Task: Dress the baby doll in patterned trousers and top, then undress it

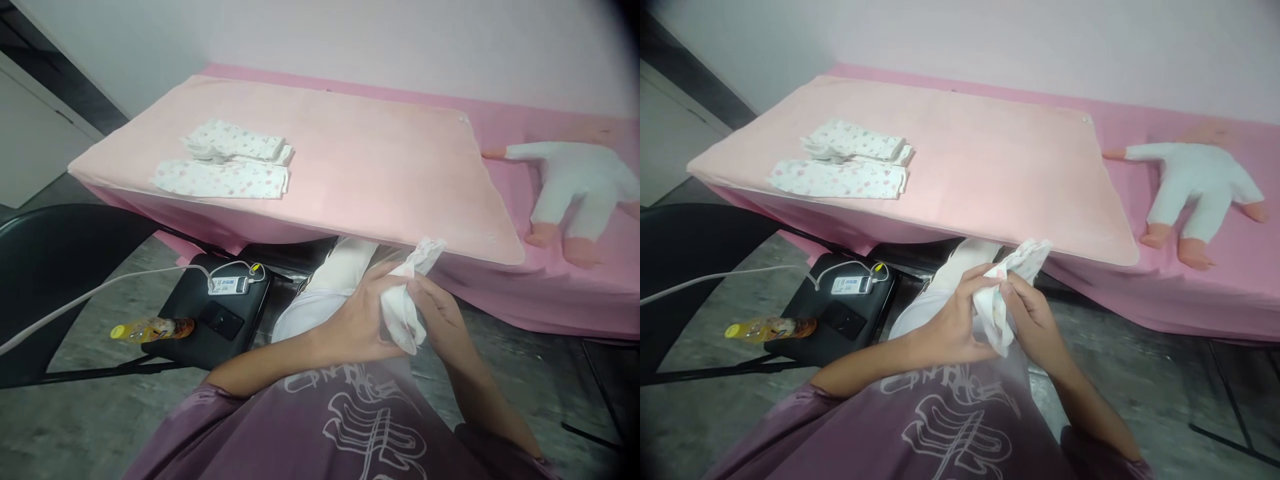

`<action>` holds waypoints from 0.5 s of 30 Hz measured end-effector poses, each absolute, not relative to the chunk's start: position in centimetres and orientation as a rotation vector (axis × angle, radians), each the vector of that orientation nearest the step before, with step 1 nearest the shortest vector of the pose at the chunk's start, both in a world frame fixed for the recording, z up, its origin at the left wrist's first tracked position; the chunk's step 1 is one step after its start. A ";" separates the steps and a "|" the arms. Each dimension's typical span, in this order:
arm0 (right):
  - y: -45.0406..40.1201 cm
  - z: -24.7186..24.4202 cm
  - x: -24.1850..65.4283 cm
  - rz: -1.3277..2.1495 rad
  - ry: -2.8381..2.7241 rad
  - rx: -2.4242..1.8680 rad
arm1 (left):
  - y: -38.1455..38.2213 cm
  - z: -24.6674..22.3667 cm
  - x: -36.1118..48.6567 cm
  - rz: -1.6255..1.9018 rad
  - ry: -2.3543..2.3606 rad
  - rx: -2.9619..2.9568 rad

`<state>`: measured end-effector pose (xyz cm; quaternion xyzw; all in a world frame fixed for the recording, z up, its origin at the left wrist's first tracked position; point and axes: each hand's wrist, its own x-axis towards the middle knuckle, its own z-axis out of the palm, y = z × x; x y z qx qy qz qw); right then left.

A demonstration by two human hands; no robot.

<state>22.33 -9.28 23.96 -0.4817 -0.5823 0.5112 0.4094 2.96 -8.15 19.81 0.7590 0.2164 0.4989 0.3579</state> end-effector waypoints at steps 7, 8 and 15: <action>-9.1 22.5 23.2 1.291 -1.279 -1.304 | -7.6 21.0 1.1 1.072 0.543 2.025; -9.0 22.4 23.3 1.308 -1.263 -1.308 | -7.6 21.1 1.0 1.080 0.546 2.002; -8.4 22.8 25.4 1.287 -0.994 -1.433 | -7.9 21.7 -0.9 1.215 0.814 1.685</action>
